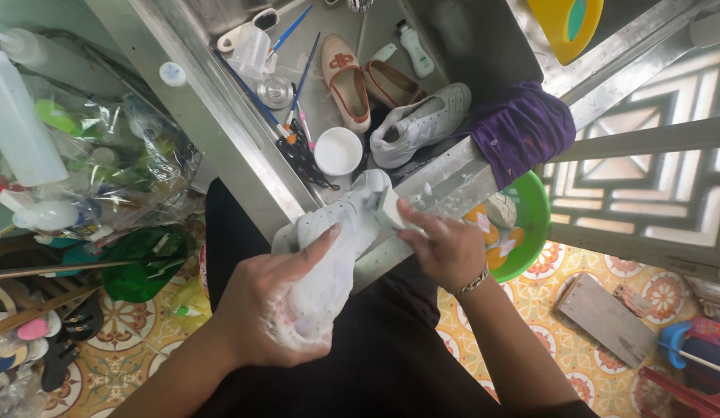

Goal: Cleaning a pair of white sneakers in a utility sink using a brush and soap.

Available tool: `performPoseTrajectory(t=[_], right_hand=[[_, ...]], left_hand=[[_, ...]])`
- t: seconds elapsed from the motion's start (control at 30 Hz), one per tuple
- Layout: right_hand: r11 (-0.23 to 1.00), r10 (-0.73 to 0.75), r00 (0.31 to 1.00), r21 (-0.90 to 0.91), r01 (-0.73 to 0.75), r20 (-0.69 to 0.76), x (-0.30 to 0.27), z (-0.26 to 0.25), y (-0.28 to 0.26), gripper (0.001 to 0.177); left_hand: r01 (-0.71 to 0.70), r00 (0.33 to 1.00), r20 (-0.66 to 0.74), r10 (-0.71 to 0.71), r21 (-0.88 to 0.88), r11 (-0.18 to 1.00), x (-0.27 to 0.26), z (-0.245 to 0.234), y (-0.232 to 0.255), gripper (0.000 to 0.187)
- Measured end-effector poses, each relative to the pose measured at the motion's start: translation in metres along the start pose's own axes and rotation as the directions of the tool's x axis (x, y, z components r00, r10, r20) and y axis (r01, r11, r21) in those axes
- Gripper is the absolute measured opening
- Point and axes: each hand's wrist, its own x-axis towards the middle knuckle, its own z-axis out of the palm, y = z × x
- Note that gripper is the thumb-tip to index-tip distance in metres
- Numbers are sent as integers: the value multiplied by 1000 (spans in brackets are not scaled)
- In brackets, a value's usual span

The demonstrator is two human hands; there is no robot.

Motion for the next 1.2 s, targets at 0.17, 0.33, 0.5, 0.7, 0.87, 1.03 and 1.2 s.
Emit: performPoseTrajectory(t=[0.17,0.33,0.5,0.7,0.87,1.03,1.2], right_hand=[[999,-43,998,-7,43,51,2,-12,-10,46],[998,60,994,-40,-57,87,-3,-3,15,45],[1000,-21,996,20,19,86,6,0,7,48],[999,38,995,25,-40,91,11,-1,6,42],[998,60,992,16,-62,114,24,2,25,47],[989,-50,993,145,35,102,25,-7,-4,46],[980,198,963,-60,-191,183,30,-2,19,44]], left_hand=[[80,992,96,-82,16,997,2,-6,8,109],[-21,991,137,3,124,992,-1,-10,5,111],[18,992,121,-30,96,995,-4,-17,-3,102],[16,988,153,-29,85,996,-11,-18,-18,67],[3,981,190,-22,97,995,-14,-20,-23,59],[100,975,184,-125,138,985,-13,-21,-22,52],[22,983,183,-35,75,997,-16,-20,-20,56]])
